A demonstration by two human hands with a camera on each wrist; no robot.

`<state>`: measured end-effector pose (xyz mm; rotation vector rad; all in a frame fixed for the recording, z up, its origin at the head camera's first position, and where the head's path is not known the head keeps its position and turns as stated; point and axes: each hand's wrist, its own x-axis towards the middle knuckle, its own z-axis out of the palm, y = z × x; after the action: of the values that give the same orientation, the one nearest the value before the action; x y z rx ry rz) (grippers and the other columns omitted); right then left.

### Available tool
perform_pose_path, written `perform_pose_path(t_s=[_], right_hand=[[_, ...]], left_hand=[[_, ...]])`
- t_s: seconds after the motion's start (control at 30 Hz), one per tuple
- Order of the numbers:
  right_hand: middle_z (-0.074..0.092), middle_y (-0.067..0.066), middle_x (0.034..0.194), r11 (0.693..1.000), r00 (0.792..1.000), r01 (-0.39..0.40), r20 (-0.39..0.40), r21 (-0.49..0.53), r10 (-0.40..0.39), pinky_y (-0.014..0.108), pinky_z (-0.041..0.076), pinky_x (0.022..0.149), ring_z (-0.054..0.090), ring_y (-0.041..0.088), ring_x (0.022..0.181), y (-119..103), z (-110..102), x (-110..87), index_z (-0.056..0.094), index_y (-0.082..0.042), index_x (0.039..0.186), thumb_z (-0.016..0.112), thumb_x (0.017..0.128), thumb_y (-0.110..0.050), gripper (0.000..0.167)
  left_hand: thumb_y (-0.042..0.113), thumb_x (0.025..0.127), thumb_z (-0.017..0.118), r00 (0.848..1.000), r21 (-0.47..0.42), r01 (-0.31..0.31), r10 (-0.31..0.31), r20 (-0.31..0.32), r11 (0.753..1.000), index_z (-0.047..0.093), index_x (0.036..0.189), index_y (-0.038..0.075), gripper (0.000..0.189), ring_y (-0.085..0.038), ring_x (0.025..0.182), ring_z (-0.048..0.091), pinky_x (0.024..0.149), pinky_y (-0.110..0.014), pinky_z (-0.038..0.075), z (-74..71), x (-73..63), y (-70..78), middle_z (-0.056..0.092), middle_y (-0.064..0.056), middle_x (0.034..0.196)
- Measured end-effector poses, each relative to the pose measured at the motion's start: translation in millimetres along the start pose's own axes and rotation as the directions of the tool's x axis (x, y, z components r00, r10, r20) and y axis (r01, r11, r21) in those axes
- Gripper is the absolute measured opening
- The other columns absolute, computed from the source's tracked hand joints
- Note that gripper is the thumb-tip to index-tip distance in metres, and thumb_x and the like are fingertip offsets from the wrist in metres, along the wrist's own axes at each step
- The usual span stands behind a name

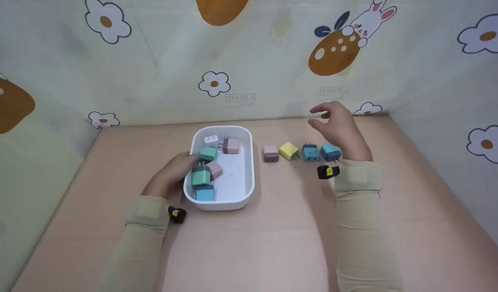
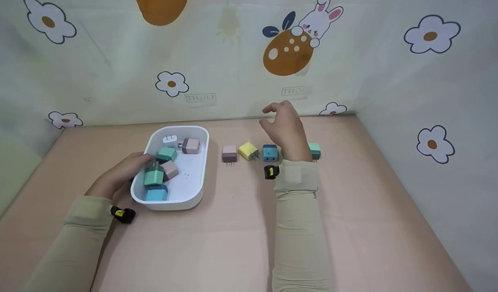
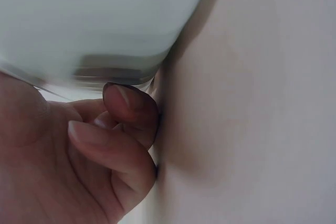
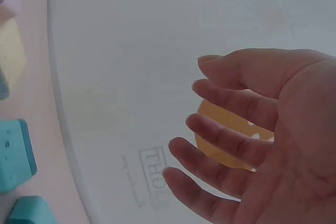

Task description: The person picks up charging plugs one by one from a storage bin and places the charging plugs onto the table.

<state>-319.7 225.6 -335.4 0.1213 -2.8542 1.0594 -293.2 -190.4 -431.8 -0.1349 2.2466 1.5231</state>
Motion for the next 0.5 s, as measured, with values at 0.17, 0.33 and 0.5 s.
perform_pose_path(t_s=[0.17, 0.33, 0.5], right_hand=[[0.052, 0.016, 0.148, 0.998, 0.998, 0.062, 0.015, -0.029, -0.062, 0.054, 0.052, 0.108, 0.052, 0.037, 0.137, -20, 16, -1.0, 0.068, -0.008, 0.137, 0.069, 0.105, -0.022, 0.035], [0.056, 0.012, 0.143, 0.990, 0.990, 0.138, 0.032, -0.044, -0.136, 0.051, 0.052, 0.107, 0.053, 0.034, 0.135, -38, 30, -4.1, 0.071, -0.009, 0.134, 0.072, 0.103, -0.021, 0.033], [0.057, 0.009, 0.141, 0.984, 0.985, 0.171, 0.045, -0.054, -0.169, 0.048, 0.054, 0.105, 0.054, 0.031, 0.132, -51, 40, -8.2, 0.072, -0.011, 0.132, 0.073, 0.102, -0.021, 0.032]], left_hand=[[0.036, 0.112, 0.034, 1.000, -0.001, 0.014, -0.014, -0.005, 1.000, 0.025, 0.168, 0.009, 0.063, -0.033, 0.137, 0.052, 0.119, -0.051, 0.042, 1.4, 0.5, -0.4, 0.048, -0.017, 0.154], [0.035, 0.112, 0.034, 1.000, -0.003, 0.002, -0.002, -0.002, 1.000, 0.025, 0.168, 0.008, 0.063, -0.033, 0.137, 0.053, 0.118, -0.051, 0.043, 1.4, -0.1, -0.4, 0.049, -0.017, 0.153], [0.036, 0.112, 0.035, 1.000, -0.001, -0.005, 0.005, -0.003, 1.000, 0.028, 0.168, 0.008, 0.062, -0.032, 0.134, 0.055, 0.116, -0.048, 0.046, 0.6, 0.4, 0.1, 0.052, -0.017, 0.150]])
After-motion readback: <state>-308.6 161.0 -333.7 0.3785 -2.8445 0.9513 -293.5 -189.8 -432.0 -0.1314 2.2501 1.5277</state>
